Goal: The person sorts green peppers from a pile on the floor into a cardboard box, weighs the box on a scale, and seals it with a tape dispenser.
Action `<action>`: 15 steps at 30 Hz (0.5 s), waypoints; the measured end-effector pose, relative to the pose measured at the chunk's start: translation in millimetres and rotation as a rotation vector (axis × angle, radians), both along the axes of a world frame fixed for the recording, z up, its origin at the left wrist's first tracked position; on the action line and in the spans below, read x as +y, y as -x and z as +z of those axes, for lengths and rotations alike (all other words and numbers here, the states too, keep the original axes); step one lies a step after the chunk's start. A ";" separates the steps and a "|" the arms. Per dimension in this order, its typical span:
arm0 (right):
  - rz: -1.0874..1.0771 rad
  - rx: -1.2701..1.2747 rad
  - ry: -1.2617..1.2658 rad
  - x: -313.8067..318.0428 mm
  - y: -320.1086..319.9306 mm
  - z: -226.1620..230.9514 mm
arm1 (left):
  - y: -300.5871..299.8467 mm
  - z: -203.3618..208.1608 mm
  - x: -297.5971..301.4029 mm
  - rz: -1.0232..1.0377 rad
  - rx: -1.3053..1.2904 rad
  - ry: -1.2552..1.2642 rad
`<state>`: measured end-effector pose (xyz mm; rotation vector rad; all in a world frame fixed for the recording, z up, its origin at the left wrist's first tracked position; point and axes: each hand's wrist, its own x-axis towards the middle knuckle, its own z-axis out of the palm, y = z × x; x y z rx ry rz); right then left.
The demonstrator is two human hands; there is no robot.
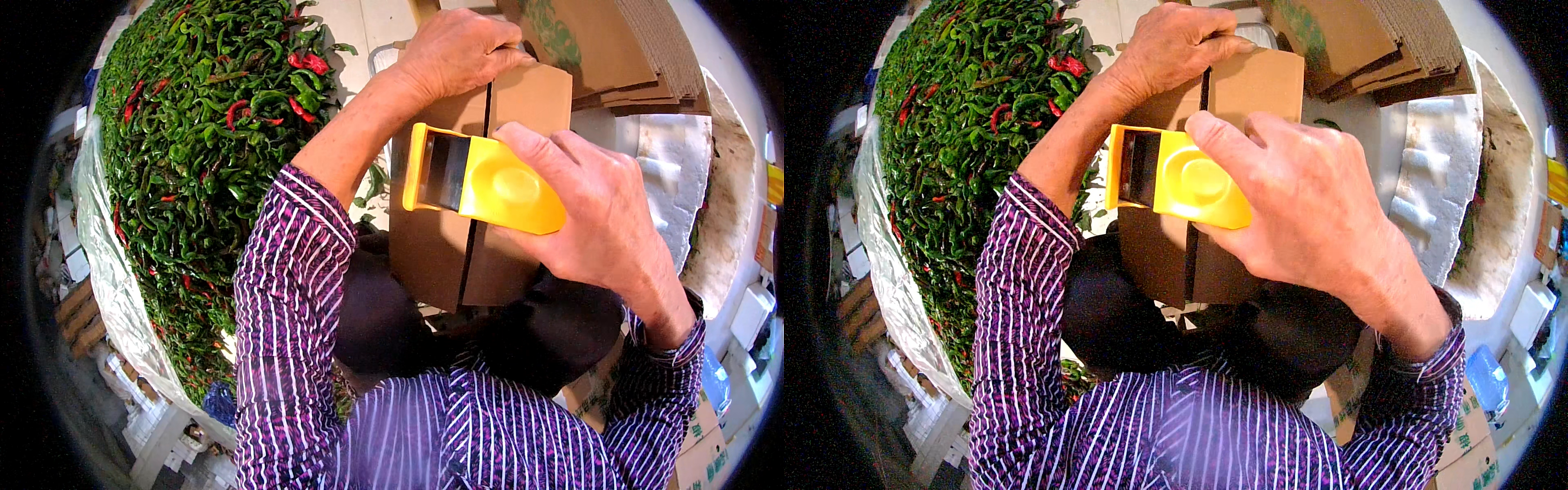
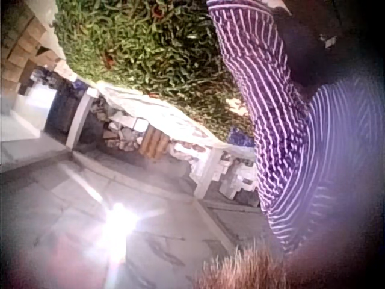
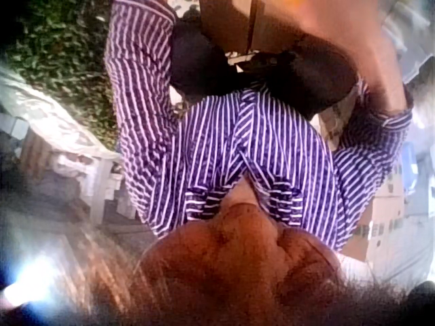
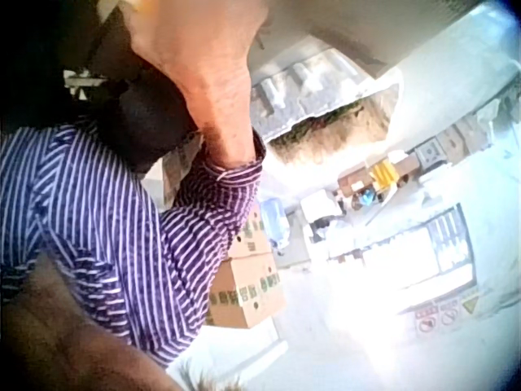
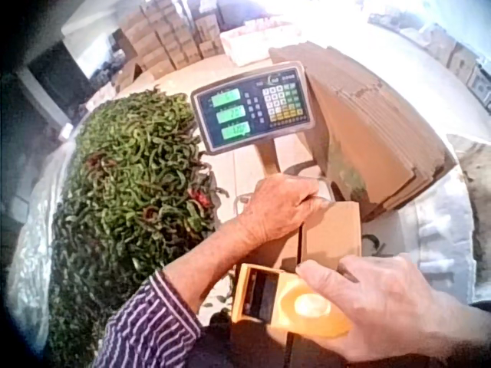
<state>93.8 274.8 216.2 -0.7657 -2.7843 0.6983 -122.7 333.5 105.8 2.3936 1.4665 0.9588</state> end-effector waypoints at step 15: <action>-0.011 0.036 0.018 -2.1 -1.2 -0.9 | -12.0 7.7 -2.9 0.234 0.094 0.001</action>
